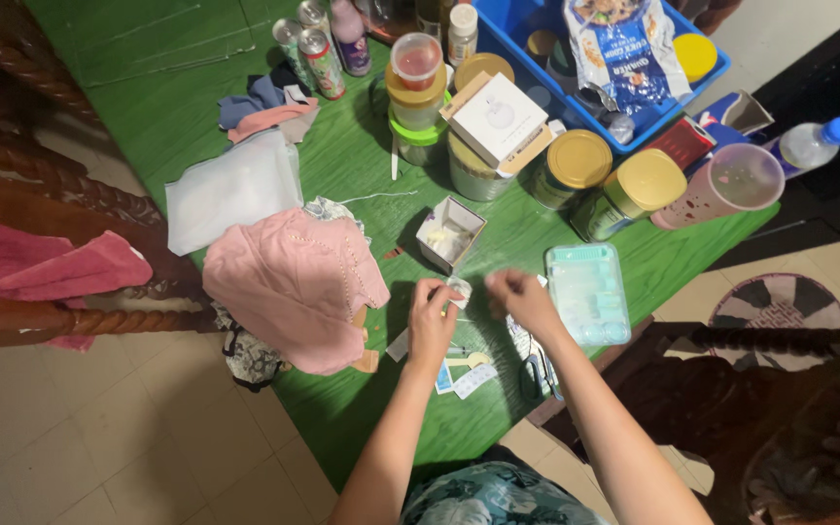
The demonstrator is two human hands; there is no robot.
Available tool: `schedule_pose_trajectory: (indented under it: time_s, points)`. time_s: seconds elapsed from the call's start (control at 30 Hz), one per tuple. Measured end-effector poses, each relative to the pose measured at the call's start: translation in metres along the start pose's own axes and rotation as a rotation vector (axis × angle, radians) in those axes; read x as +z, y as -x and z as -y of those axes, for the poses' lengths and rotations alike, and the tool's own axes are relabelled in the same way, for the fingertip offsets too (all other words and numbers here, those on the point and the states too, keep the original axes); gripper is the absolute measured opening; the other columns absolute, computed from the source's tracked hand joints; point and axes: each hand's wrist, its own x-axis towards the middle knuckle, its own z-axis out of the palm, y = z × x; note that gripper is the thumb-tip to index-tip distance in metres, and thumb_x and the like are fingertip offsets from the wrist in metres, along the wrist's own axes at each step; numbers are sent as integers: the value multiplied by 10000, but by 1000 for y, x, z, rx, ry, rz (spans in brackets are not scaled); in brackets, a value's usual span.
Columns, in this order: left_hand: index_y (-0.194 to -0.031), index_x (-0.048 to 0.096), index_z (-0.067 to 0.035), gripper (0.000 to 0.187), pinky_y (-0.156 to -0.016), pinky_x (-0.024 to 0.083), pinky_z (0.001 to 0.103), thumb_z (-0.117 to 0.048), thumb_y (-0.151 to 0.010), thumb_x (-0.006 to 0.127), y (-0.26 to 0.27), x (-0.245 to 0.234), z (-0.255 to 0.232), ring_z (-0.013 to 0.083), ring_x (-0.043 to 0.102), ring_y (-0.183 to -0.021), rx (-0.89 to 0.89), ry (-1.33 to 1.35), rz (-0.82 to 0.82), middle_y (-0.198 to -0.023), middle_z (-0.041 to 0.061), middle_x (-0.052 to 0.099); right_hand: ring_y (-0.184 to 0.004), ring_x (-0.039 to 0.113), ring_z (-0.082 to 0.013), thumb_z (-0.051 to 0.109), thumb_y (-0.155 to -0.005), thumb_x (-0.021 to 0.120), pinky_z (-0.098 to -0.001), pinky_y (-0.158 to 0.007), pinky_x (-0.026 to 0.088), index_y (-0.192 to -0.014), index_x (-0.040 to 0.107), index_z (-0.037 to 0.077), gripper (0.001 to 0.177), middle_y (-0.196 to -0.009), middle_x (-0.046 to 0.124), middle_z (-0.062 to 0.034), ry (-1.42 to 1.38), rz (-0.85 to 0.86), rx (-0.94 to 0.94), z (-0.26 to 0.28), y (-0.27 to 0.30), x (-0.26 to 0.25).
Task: The person folds several pieces of clothing on a green table, then uses scissors to cut open small sealed packets and boxes, placing the contents into a plastic container. The person also moves a stack of fabric pads and a wire rack on the table.
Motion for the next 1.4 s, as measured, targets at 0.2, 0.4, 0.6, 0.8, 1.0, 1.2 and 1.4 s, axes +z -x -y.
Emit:
schedule_pose_trajectory:
  time_s: [0.2,0.4,0.6,0.8,1.0,1.2,1.4]
  points:
    - [-978,632,-40,156,-821,549,411,28,-859,708,-3,-16,-28,319,666,-1005,109,151,-43,-1090,124,585,-793,691,-111,51,-891,711,-242,-729,573,-1070,702,-2,186,-875,752,-39,-504,150,66,-10,5,6]
    - [-1244,617,-13,273,-807,618,328,-42,-976,574,-16,-25,-40,181,684,-985,-203,511,9,-1143,125,666,-755,645,-110,21,-927,727,-242,-709,521,-1060,734,-63,157,-844,720,-79,-338,112,-150,2,4,-1]
    - [-1173,683,47,248,-747,610,277,-71,-954,697,-26,-19,-33,116,705,-934,-405,790,152,-1044,71,758,-725,674,-148,148,-971,631,-276,-696,566,-1049,712,19,171,-885,746,-74,-390,50,-125,-23,7,-8]
    - [-1166,626,38,200,-830,621,309,-60,-998,674,-27,-10,-33,115,676,-952,-382,1018,158,-1037,60,706,-957,704,-426,344,-807,831,-497,-832,570,-1144,617,21,513,-985,718,-246,1023,-80,150,-94,37,-22]
    - [-1425,506,-67,430,-787,564,271,57,-1013,508,-30,-6,-39,135,563,-921,-755,2124,520,-1109,34,573,-938,735,-423,192,-808,793,-495,-805,594,-1313,441,25,638,-940,739,-254,1102,-128,206,-122,61,-10]
    - [-1574,381,-42,556,-763,558,302,78,-1034,440,-26,-5,-48,173,509,-885,-851,2680,682,-1176,95,507,-932,721,-433,192,-793,786,-508,-780,587,-1257,466,64,578,-976,707,-246,1037,-234,134,-107,70,-9]
    - [-1589,368,-50,547,-728,557,298,60,-1054,411,-22,-7,-49,180,496,-855,-886,2714,692,-1165,110,482,-906,692,-443,263,-891,728,-530,-739,565,-1112,545,40,363,-1043,678,-241,961,-311,-33,-62,79,-9]
